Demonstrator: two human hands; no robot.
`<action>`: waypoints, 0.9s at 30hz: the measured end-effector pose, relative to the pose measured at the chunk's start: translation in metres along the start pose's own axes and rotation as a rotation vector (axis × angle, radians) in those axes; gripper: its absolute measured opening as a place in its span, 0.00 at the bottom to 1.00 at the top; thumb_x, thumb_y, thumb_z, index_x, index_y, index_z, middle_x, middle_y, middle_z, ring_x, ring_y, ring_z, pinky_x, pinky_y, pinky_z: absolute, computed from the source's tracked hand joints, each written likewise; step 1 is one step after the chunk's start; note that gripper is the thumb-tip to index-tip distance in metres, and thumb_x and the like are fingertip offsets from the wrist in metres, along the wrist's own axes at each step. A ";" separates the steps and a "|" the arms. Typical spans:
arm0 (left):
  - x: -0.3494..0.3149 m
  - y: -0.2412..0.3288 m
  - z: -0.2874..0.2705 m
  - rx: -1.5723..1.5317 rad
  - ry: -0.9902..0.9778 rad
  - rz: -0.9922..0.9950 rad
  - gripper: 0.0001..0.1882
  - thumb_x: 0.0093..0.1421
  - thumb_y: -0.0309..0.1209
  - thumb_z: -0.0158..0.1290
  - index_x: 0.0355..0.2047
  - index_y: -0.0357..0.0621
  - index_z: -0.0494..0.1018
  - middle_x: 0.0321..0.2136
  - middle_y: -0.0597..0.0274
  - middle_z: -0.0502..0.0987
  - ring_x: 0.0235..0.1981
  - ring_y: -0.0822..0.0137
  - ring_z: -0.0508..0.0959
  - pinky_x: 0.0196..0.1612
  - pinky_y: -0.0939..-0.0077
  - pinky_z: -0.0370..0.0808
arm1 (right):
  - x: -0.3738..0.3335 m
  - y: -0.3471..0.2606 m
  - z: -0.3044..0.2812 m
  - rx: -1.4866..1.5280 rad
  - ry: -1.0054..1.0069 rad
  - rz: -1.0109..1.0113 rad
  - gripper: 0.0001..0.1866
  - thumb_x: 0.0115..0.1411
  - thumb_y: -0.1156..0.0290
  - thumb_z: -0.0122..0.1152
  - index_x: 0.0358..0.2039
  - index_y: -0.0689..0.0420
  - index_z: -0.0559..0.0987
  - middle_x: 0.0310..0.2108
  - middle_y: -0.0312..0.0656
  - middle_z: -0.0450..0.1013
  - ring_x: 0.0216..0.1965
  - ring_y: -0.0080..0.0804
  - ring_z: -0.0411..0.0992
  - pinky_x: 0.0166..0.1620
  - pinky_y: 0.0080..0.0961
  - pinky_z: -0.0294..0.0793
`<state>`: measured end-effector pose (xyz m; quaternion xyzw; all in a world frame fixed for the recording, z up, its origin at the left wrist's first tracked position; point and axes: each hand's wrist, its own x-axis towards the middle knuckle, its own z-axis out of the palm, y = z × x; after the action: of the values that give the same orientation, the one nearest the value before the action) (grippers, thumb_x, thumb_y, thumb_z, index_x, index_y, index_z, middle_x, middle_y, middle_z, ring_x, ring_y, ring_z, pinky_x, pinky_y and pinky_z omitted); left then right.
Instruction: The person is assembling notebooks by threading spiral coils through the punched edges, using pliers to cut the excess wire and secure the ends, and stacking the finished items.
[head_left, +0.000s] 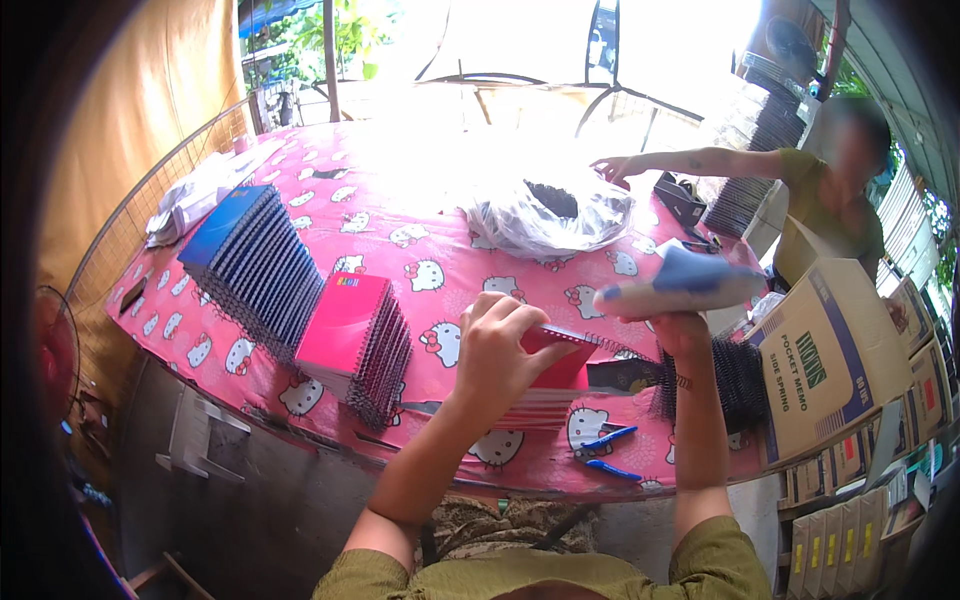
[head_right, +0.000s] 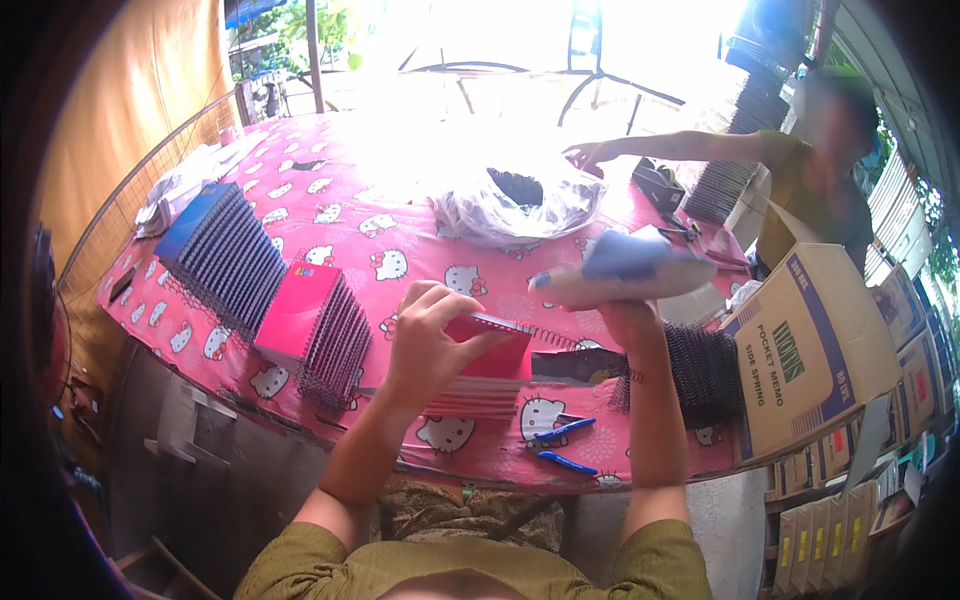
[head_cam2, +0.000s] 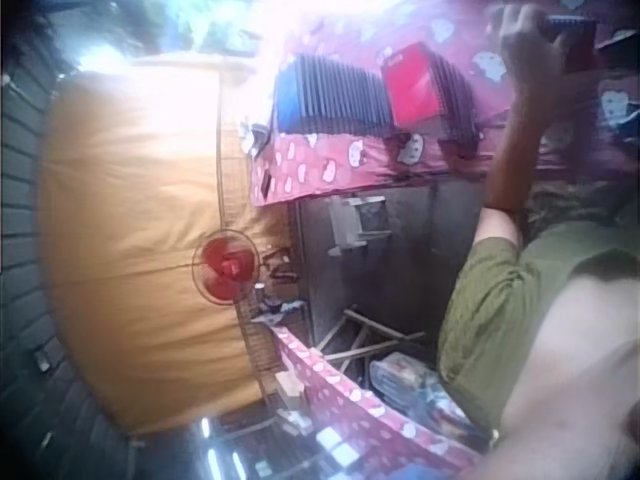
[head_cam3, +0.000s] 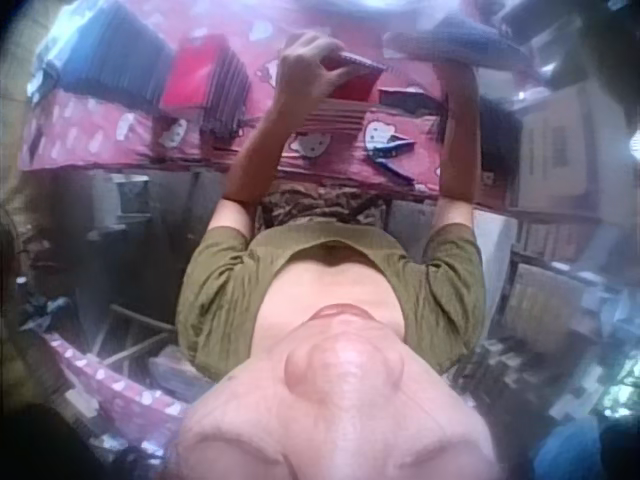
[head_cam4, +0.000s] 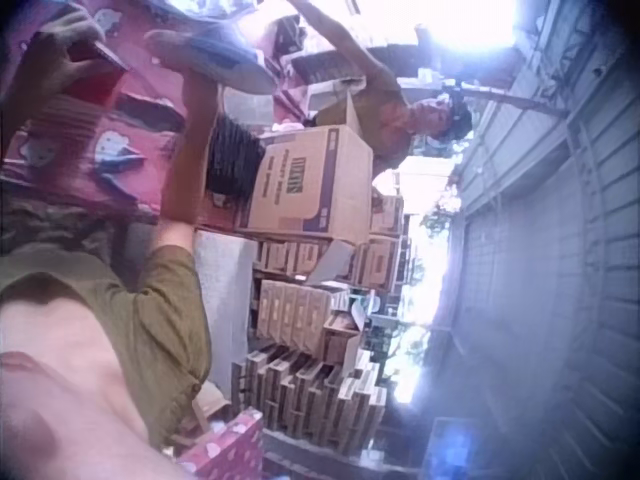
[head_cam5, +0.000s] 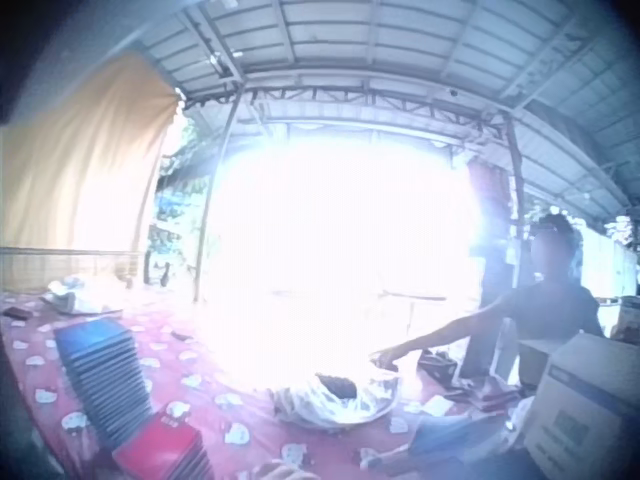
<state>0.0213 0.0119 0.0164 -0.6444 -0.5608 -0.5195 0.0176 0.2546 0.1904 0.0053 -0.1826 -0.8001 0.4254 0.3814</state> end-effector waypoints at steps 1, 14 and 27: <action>0.001 0.001 -0.001 -0.002 -0.020 -0.013 0.19 0.41 0.42 0.69 0.28 0.43 0.78 0.28 0.63 0.76 0.40 0.60 0.73 0.45 0.61 0.66 | 0.000 -0.005 0.004 -0.140 -0.035 -0.036 0.19 0.46 0.77 0.64 0.41 0.61 0.72 0.29 0.42 0.75 0.32 0.29 0.75 0.36 0.28 0.77; 0.015 0.003 -0.008 -0.058 -0.042 -0.024 0.19 0.43 0.35 0.69 0.31 0.36 0.78 0.33 0.54 0.79 0.42 0.56 0.76 0.45 0.63 0.73 | 0.021 -0.017 -0.009 -0.541 -0.056 -0.394 0.30 0.39 0.75 0.69 0.47 0.60 0.73 0.39 0.41 0.77 0.39 0.32 0.76 0.38 0.28 0.77; -0.014 -0.034 -0.013 -0.803 0.108 -0.497 0.20 0.54 0.18 0.59 0.49 0.38 0.75 0.40 0.61 0.78 0.37 0.76 0.78 0.38 0.84 0.77 | 0.053 -0.049 0.055 0.043 -0.192 0.025 0.31 0.37 0.76 0.66 0.47 0.55 0.73 0.34 0.47 0.77 0.37 0.35 0.77 0.38 0.32 0.75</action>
<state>-0.0099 0.0068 -0.0060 -0.4187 -0.4510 -0.7165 -0.3286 0.1804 0.1655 0.0502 -0.1427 -0.8214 0.4624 0.3017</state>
